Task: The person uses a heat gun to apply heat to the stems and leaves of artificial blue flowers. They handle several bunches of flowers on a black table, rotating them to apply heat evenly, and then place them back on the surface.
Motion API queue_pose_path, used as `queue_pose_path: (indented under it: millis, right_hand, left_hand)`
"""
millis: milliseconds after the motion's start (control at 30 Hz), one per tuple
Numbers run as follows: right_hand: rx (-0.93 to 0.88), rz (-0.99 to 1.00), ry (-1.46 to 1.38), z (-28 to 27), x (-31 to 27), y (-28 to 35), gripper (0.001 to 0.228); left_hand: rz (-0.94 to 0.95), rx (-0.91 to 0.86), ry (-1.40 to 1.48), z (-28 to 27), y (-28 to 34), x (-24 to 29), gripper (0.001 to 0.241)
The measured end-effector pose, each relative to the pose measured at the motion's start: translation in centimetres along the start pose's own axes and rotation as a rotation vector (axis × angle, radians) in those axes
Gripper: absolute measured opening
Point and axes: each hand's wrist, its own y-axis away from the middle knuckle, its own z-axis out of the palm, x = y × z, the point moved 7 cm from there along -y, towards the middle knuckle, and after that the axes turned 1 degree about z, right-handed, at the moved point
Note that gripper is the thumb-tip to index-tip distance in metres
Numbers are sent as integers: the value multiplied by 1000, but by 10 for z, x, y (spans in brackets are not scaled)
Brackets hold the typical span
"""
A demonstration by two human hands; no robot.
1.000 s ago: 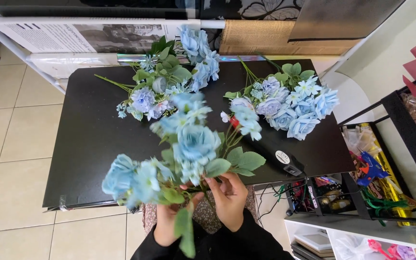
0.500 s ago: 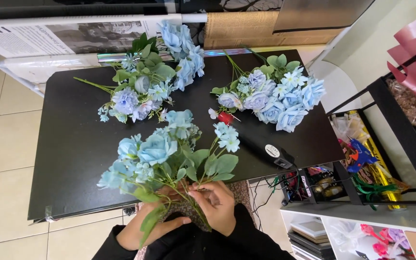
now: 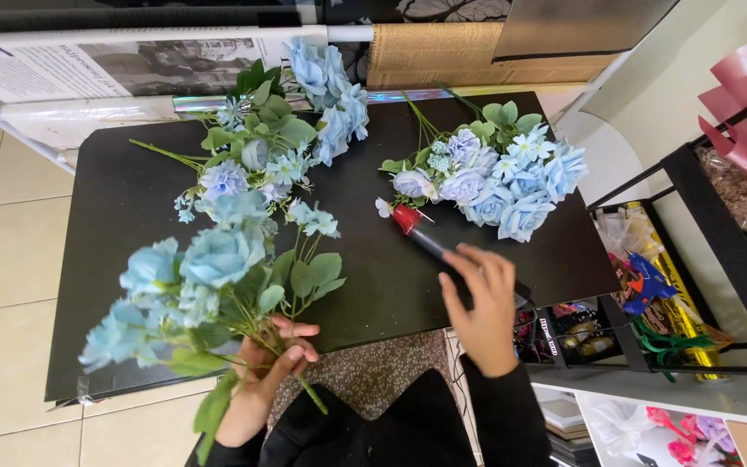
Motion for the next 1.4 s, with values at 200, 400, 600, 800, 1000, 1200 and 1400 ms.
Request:
queue_pose_path:
  millis: [200, 400, 600, 800, 1000, 1200, 1400]
  right_hand:
    - [-478, 180, 270, 15, 70, -12, 57]
    - [-517, 235, 144, -12, 84, -7, 57]
    - [-566, 222, 134, -17, 101, -16, 61]
    - [-587, 324, 83, -17, 103, -17, 61]
    - [-552, 304, 124, -22, 94, -19, 67]
    - [-365, 67, -45, -34, 42, -23, 49]
    - [-407, 8, -186, -47, -6, -31, 34]
  left_hand:
    - [-143, 129, -17, -12, 14, 36, 23]
    - [-51, 233, -110, -36, 17, 49, 22]
    - [-412, 385, -189, -58, 24, 21, 19]
    - [-70, 74, 105, -36, 5, 26, 65]
    - [-47, 63, 47, -22, -2, 25, 65]
    - [-150, 170, 321, -46, -3, 14, 66]
    - [-102, 191, -176, -55, 7, 57, 61]
